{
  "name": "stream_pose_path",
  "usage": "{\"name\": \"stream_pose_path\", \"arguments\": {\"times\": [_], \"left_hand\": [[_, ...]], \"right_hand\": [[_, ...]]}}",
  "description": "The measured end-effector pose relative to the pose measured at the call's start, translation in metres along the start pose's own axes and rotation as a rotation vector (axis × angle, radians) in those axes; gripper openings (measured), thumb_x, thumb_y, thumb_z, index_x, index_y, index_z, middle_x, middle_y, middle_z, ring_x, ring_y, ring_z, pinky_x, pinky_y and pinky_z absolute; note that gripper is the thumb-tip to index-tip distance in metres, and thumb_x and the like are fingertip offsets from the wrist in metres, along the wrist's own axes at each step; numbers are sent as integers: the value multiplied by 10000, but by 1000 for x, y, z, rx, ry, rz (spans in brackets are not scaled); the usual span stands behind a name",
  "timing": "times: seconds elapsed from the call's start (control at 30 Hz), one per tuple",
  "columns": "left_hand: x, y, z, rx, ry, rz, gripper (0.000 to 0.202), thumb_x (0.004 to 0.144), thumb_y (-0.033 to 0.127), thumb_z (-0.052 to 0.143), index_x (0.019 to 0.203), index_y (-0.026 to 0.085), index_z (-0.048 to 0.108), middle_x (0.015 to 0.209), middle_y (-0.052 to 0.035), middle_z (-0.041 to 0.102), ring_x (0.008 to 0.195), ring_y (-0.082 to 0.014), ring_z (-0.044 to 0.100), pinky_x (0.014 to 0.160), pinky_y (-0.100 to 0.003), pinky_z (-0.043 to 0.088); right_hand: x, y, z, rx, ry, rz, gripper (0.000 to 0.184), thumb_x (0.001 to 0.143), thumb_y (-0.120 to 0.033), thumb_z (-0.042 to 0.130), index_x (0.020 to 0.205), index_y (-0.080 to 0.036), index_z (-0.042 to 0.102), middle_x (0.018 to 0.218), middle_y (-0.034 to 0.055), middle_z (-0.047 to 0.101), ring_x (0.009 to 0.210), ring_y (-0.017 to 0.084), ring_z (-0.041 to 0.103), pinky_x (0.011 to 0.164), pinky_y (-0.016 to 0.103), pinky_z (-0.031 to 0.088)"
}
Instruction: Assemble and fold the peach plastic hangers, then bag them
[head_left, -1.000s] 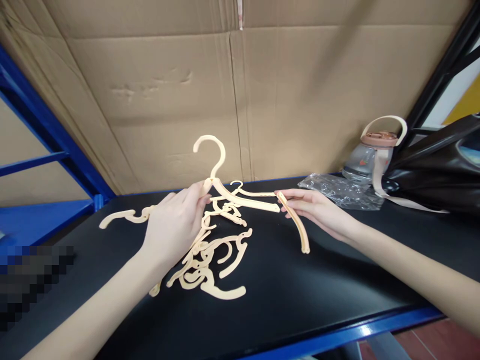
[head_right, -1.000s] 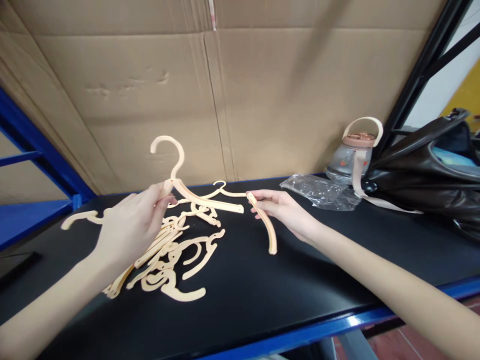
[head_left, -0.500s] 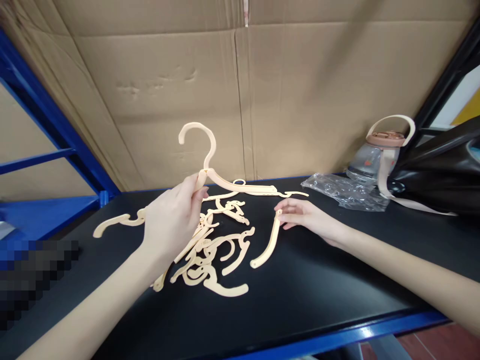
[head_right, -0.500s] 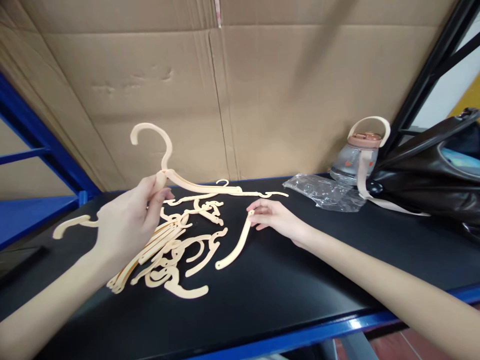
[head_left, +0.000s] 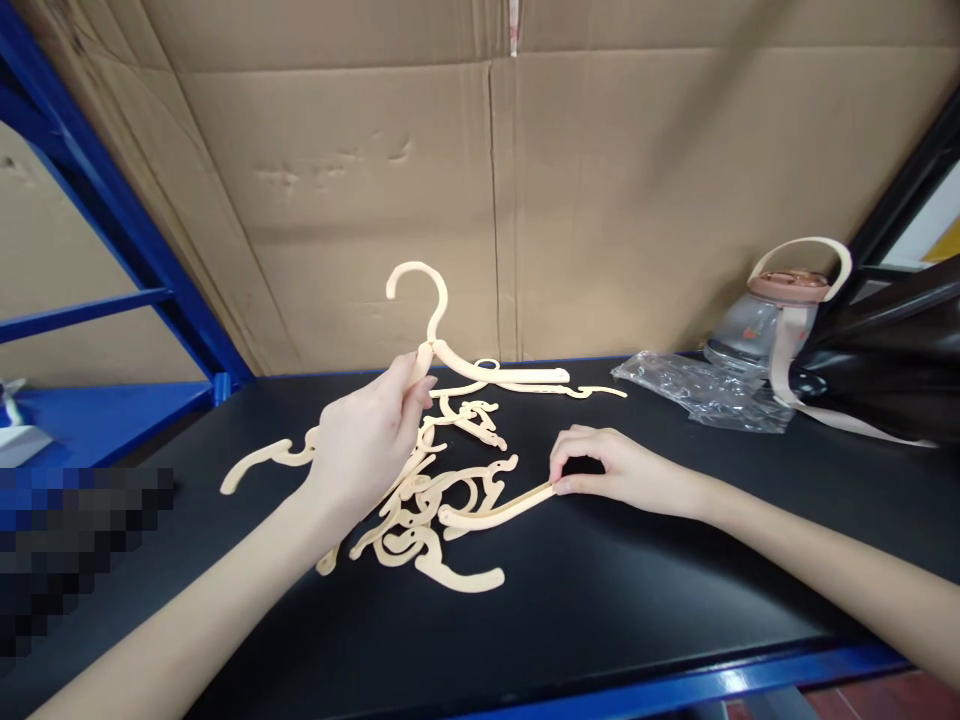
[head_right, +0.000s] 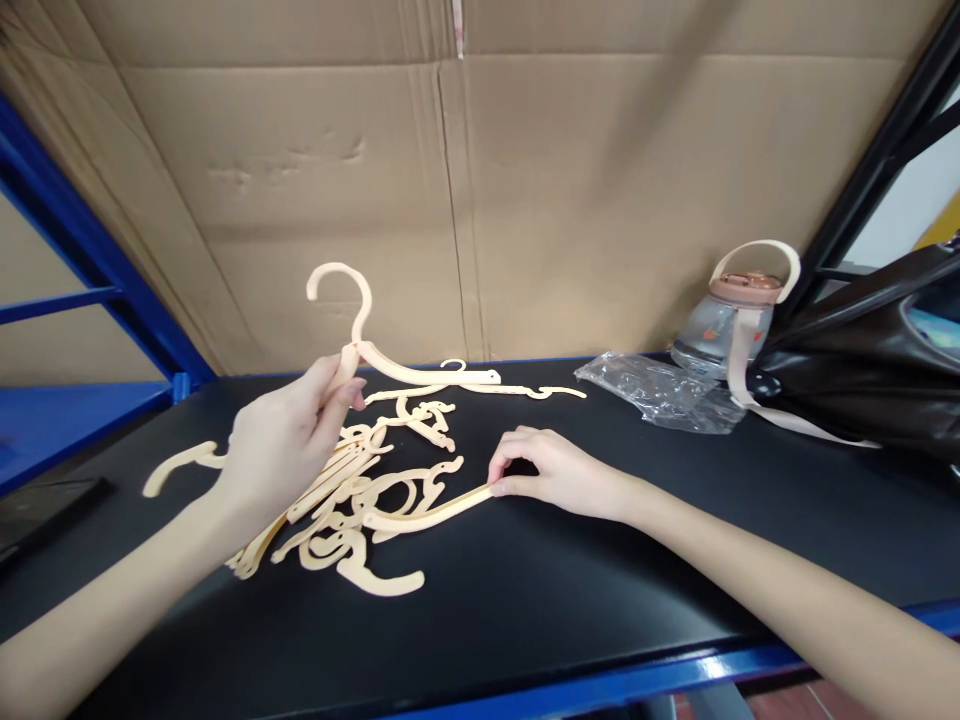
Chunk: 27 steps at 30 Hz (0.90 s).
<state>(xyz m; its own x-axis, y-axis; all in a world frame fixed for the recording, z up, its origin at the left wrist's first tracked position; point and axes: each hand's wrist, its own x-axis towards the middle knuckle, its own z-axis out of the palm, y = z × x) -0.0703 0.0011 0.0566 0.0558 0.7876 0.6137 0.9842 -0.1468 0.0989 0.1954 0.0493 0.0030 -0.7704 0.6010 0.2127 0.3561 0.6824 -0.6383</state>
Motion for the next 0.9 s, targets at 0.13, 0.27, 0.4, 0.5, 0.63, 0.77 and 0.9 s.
{"name": "stream_pose_path", "arguments": {"times": [0.13, 0.27, 0.4, 0.5, 0.63, 0.77, 0.9], "left_hand": [[1, 0, -1, 1, -29, 2, 315, 961, 313, 338, 1197, 202, 515, 808, 1, 714, 693, -193, 663, 551, -253, 375], [0, 2, 0, 23, -34, -1, 310, 963, 322, 333, 1182, 203, 516, 817, -3, 714, 687, -195, 663, 551, -254, 379], [-3, 8, 1, 41, -94, 29, 299, 962, 301, 328, 1170, 189, 511, 832, -15, 711, 668, -191, 661, 547, -252, 387], [-7, 14, 2, 59, -118, 76, 261, 962, 292, 327, 1067, 184, 539, 756, -11, 695, 629, -188, 654, 512, -244, 363], [-11, 20, 4, 62, -115, 110, 247, 963, 298, 324, 958, 189, 546, 740, -10, 691, 607, -183, 651, 482, -238, 343], [-15, 21, 8, 68, -99, 161, 254, 970, 289, 317, 1061, 191, 533, 758, -10, 704, 609, -186, 657, 478, -245, 347], [-20, 21, 13, 77, -97, 237, 240, 982, 270, 315, 1010, 189, 539, 720, 1, 695, 560, -170, 635, 476, -250, 348]], "right_hand": [[-2, -8, 4, 3, -25, -54, 172, 906, -353, 567, 892, -228, 684, 893, 17, 649, 869, 168, 586, 849, 328, 436], [-1, -14, 10, -47, 27, -98, 203, 922, -336, 545, 1066, -268, 670, 1017, 31, 627, 976, 177, 574, 901, 331, 441], [7, -11, 15, -236, 119, -103, 299, 937, -326, 513, 1224, -298, 591, 1141, 49, 586, 1074, 203, 531, 959, 366, 417], [11, -7, 16, -324, 43, -150, 303, 950, -287, 488, 1238, -286, 584, 1185, 48, 588, 1105, 207, 519, 978, 375, 401], [11, -5, 16, -300, 59, -122, 215, 946, -288, 496, 1096, -241, 642, 1068, 41, 636, 994, 187, 579, 907, 334, 436], [9, -3, 15, -261, 110, -29, 190, 902, -355, 569, 1033, -243, 650, 1016, 32, 643, 967, 202, 576, 864, 332, 447], [10, -3, 13, -178, 154, -60, 144, 902, -342, 568, 905, -230, 658, 920, 18, 616, 932, 187, 557, 859, 322, 438]]}}
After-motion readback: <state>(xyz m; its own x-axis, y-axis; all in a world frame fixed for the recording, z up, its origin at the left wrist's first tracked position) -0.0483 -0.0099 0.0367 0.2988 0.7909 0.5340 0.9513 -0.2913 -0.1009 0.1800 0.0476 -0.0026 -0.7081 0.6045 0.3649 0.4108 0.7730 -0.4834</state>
